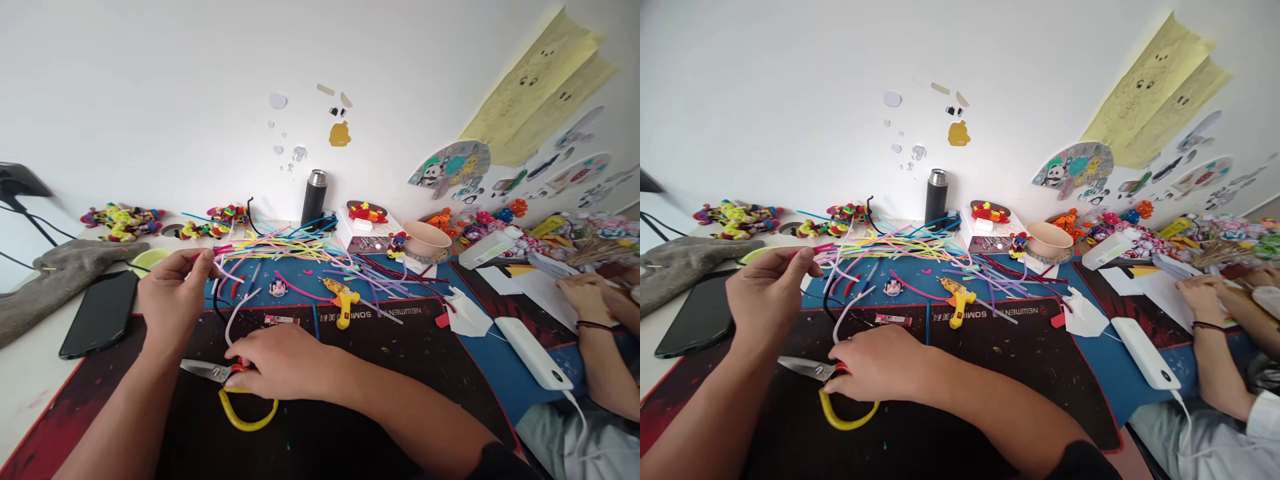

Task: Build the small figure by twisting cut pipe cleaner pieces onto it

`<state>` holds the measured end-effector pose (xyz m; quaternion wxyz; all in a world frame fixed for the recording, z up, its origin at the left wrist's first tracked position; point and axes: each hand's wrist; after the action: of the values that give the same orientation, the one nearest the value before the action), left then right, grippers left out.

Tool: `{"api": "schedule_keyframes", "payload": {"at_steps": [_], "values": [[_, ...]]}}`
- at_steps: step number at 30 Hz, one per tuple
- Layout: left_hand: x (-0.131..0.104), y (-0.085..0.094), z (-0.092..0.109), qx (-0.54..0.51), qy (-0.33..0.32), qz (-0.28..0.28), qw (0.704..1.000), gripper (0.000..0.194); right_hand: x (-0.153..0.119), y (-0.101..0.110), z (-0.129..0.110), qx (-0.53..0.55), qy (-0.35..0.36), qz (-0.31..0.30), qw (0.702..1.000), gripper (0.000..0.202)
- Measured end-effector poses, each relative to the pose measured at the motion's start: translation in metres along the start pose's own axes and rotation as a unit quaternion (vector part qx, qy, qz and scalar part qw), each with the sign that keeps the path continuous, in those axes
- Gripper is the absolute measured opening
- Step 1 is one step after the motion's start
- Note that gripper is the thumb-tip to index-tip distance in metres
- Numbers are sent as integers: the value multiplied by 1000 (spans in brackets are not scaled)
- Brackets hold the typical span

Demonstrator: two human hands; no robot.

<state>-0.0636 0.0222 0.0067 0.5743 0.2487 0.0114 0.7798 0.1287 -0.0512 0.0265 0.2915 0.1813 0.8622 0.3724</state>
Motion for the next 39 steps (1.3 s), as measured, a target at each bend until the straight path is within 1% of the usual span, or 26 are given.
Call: {"api": "schedule_keyframes", "payload": {"at_steps": [2,3,5,7,11,12,14,18,23,26,29,33,35,37,39], "values": [[0,0,-1,15,4,-8,1000,26,-3,10,-3,32,-19,43,998,24],[-1,0,-1,17,7,-13,1000,26,-5,15,-2,49,-43,69,995,21],[-1,-1,0,17,11,-22,1000,27,-9,24,8,64,-97,131,985,19],[-2,-1,2,24,14,-34,999,28,-11,31,25,65,-148,166,973,19],[-4,-1,7,46,17,-58,997,30,-9,35,64,16,-256,163,953,24],[-5,-1,8,49,18,-60,997,30,-8,34,72,-4,-275,156,949,25],[-5,-1,9,52,18,-66,996,31,-3,31,86,-15,-291,149,945,26],[-5,-1,11,62,19,-77,995,31,7,23,102,-32,-295,141,944,19],[-4,-1,10,62,33,-83,994,32,15,22,103,-42,-269,158,949,20],[-3,-1,9,52,40,-93,994,34,18,29,98,-47,-248,178,951,22],[-3,-2,10,53,40,-109,992,34,25,43,93,-58,-233,205,949,26],[-4,-7,13,45,47,-154,986,31,35,59,88,-67,-214,237,945,28],[-4,-9,13,41,51,-178,982,32,38,59,85,-26,-192,253,948,27],[-3,-11,12,46,48,-202,977,36,37,53,83,68,-146,266,950,23],[-3,-12,10,46,45,-231,971,38,34,41,85,177,-99,277,939,22]]}}
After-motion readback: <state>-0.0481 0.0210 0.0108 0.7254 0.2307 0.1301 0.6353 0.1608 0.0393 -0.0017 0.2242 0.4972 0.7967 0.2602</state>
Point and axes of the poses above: each hand's wrist, its own x-axis towards the middle knuckle, its own y-axis out of the back of the hand, z = x × y, and after that the axes turned 14 degrees about -z, right-handed
